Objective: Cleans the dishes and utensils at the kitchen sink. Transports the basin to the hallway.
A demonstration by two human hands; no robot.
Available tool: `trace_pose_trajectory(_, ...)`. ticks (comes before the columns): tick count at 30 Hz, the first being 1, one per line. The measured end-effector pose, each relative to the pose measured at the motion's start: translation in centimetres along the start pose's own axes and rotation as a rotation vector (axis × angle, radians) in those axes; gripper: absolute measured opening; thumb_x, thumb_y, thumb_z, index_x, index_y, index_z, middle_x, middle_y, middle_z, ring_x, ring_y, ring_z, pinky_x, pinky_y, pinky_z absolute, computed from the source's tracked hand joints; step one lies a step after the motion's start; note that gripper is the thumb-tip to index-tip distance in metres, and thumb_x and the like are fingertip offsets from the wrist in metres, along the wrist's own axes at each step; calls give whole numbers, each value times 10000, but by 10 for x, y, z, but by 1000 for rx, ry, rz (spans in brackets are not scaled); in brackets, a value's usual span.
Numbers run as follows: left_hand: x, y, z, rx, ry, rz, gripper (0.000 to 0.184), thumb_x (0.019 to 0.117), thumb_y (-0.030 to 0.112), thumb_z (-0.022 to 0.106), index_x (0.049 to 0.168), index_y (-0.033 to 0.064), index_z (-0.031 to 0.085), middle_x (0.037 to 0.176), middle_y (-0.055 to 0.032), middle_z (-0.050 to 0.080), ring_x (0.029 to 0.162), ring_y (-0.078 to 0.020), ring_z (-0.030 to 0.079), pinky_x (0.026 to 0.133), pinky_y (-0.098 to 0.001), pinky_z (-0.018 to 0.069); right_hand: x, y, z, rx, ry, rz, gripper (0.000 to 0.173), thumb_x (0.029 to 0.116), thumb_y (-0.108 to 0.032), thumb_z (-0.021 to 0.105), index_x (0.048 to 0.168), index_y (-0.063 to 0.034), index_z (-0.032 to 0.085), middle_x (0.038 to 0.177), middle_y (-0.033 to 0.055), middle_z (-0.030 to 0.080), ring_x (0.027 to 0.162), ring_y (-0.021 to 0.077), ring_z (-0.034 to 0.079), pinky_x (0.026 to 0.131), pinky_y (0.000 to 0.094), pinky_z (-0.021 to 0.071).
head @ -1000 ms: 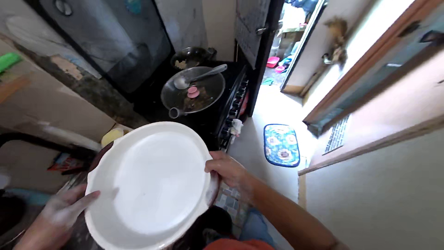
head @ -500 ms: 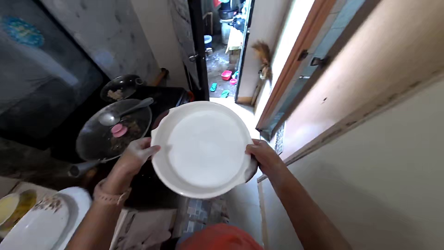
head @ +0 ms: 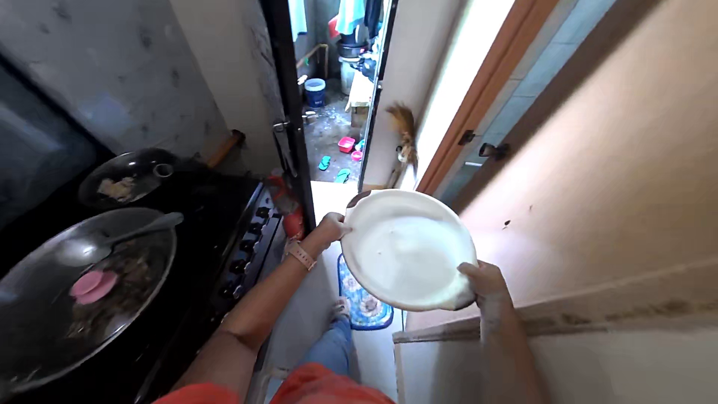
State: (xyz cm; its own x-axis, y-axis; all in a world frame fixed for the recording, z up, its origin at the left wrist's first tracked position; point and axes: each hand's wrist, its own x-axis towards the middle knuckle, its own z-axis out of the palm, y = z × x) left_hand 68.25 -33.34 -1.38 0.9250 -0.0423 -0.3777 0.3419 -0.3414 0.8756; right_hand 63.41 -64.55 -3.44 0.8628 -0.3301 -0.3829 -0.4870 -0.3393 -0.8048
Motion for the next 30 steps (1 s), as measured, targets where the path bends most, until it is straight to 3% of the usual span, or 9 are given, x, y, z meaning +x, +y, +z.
trace_pose_trajectory(3, 73, -3, 7, 69, -78, -35, 262, 990, 41, 629, 1203, -108, 602, 1129, -230, 646, 948, -222, 634, 877, -378, 534, 49, 13, 17, 12, 69, 63, 229, 980, -21, 599, 1152, 129, 619, 1032, 264, 641, 895, 294, 621, 834, 489, 506)
trace_pose_trajectory(6, 146, 8, 4, 197, -141, -6, 274, 976, 86, 661, 1160, -115, 628, 1097, -253, 651, 960, -286, 637, 900, -452, 519, 95, 3, 31, 8, 109, 113, 291, 992, -2, 591, 1245, 141, 596, 1155, 323, 630, 1027, 357, 620, 928, 524, 486)
trace_pose_trajectory(12, 260, 35, -13, 341, -166, -106, 247, 956, 98, 665, 1114, -90, 650, 1056, -240, 652, 974, -325, 629, 904, -505, 495, 200, -21, 67, 24, 172, 138, 254, 948, 45, 612, 1171, 167, 607, 1069, 316, 641, 946, 337, 628, 876, 519, 506)
trace_pose_trajectory(15, 311, 52, -30, 388, -123, -161, 241, 954, 105, 662, 1112, -77, 657, 1061, -242, 656, 986, -335, 630, 910, -522, 490, 251, -52, 84, 9, 165, 67, 163, 927, 57, 622, 1047, 167, 636, 971, 295, 650, 892, 329, 625, 847, 515, 498)
trace_pose_trajectory(18, 365, 65, -52, 327, -47, -176, 228, 954, 97, 668, 1094, -83, 656, 1044, -233, 652, 937, -302, 623, 878, -488, 500, 304, -90, 100, -20, 111, 36, 192, 946, 46, 623, 1082, 182, 624, 1031, 326, 647, 961, 371, 633, 906, 541, 490)
trace_pose_trajectory(21, 412, 77, -79, 270, 69, -200, 256, 967, 121, 663, 1122, -83, 666, 1096, -246, 669, 988, -313, 652, 920, -496, 514, 361, -129, 123, -53, 68, -54, 162, 930, 41, 646, 1028, 170, 642, 979, 304, 664, 914, 351, 651, 875, 531, 509)
trace_pose_trajectory(24, 455, 85, -108, 217, 192, -210, 268, 990, 144, 652, 1130, -83, 669, 1109, -249, 669, 1009, -311, 643, 938, -491, 500, 417, -173, 151, -21, 3, -177, 190, 909, 54, 635, 1047, 183, 628, 984, 286, 655, 922, 302, 635, 883, 463, 510)
trace_pose_trajectory(25, 470, 89, -119, 208, 235, -217, 276, 992, 150, 656, 1135, -86, 672, 1130, -258, 668, 1042, -324, 641, 962, -503, 490, 437, -190, 160, -39, -39, -187, 233, 915, 44, 638, 1092, 194, 614, 1032, 308, 650, 973, 324, 633, 928, 473, 501)
trace_pose_trajectory(30, 529, 113, -172, 201, 427, -318, 289, 995, 153, 654, 1184, -65, 671, 1208, -257, 657, 1138, -341, 626, 1013, -514, 470, 523, -277, 208, -232, -228, -157, 221, 962, -80, 646, 1047, 123, 658, 1040, 288, 666, 1012, 380, 645, 928, 545, 490)
